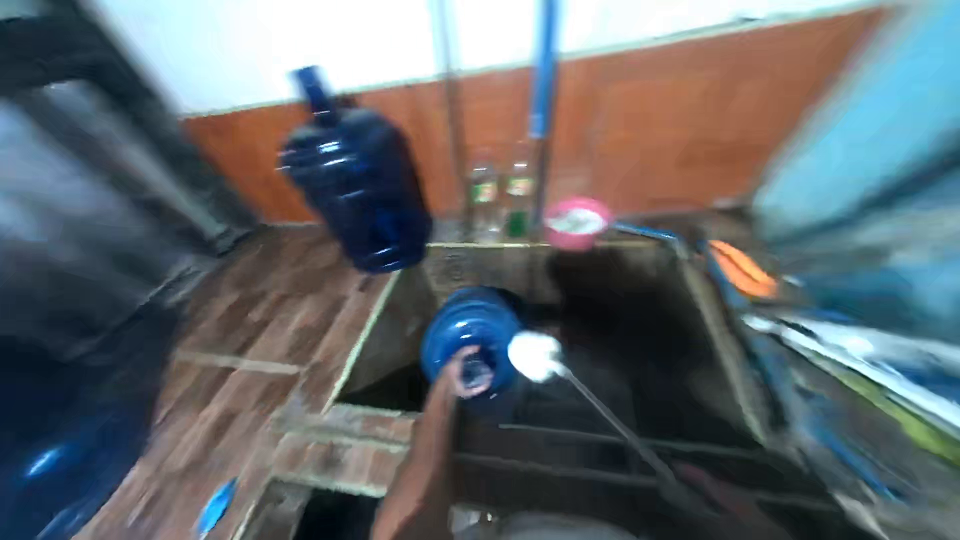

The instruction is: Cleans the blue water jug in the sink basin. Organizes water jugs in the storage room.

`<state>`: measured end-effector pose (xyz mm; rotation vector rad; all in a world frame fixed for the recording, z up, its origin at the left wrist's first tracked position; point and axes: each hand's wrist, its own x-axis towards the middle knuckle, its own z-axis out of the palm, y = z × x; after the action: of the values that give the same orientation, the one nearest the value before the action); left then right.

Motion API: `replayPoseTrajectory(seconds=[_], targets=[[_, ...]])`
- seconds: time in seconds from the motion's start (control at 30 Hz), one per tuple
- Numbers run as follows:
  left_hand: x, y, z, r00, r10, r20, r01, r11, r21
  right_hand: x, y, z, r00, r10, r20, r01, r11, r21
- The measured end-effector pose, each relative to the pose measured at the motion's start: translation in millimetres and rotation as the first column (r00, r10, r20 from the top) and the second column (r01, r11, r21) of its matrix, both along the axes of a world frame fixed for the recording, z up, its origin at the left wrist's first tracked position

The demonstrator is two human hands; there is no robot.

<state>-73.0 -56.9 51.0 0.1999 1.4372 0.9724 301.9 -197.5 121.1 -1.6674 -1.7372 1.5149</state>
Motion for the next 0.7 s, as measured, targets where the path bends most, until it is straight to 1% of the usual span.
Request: replayPoseTrajectory(seconds=[0.07,0.13,0.17,0.23,0.27,0.3,0.33,0.37,0.4,0.47,0.5,0.53,0.57,0.6,0.67,0.7], targets=[[-24,6,10,0.972,-0.163,-0.170,0.149,0.985,-0.088,4,27,0,0.994,-0.088,-0.063,0.090,0.995,0.031],[-42,10,25,0.881,-0.304,-0.362,0.262,0.952,-0.160,10,64,2,0.992,-0.093,-0.084,0.100,0.992,0.078],[-51,13,31,0.810,-0.358,-0.465,0.286,0.933,-0.219,13,84,6,0.995,-0.086,-0.054,0.092,0.988,0.122],[-68,19,47,0.716,-0.392,-0.578,0.259,0.918,-0.301,16,125,14,0.984,-0.148,0.103,0.119,0.961,0.248],[-75,24,51,0.632,-0.410,-0.658,0.256,0.911,-0.323,20,147,16,0.959,-0.198,0.205,0.132,0.946,0.297],[-79,29,56,0.505,-0.439,-0.743,0.270,0.898,-0.346,25,170,12,0.922,-0.241,0.302,0.139,0.937,0.321],[-78,35,64,0.356,-0.487,-0.798,0.303,0.868,-0.394,31,192,3,0.878,-0.270,0.396,0.142,0.936,0.323],[-74,43,71,0.216,-0.537,-0.815,0.328,0.827,-0.458,37,212,-6,0.831,-0.285,0.478,0.148,0.941,0.304],[-65,51,75,0.103,-0.569,-0.816,0.331,0.793,-0.511,42,229,-15,0.791,-0.296,0.535,0.168,0.946,0.276],[-41,62,75,-0.022,-0.592,-0.805,0.327,0.757,-0.566,47,251,-30,0.746,-0.296,0.596,0.208,0.954,0.214],[-29,66,71,-0.057,-0.594,-0.802,0.329,0.748,-0.577,46,257,-35,0.732,-0.287,0.618,0.222,0.958,0.182],[-19,68,66,-0.072,-0.581,-0.811,0.330,0.753,-0.569,44,261,-36,0.724,-0.268,0.636,0.227,0.963,0.147],[-11,69,60,-0.066,-0.549,-0.833,0.333,0.775,-0.537,42,263,-35,0.722,-0.241,0.648,0.219,0.969,0.116],[-6,67,54,-0.041,-0.500,-0.865,0.332,0.810,-0.484,41,264,-33,0.723,-0.196,0.662,0.192,0.978,0.079],[0,62,45,0.029,-0.393,-0.919,0.325,0.873,-0.363,44,267,-23,0.705,-0.066,0.706,0.074,0.997,0.019],[2,61,44,0.062,-0.350,-0.935,0.319,0.894,-0.313,47,273,-14,0.689,-0.039,0.724,0.030,0.999,0.025]])
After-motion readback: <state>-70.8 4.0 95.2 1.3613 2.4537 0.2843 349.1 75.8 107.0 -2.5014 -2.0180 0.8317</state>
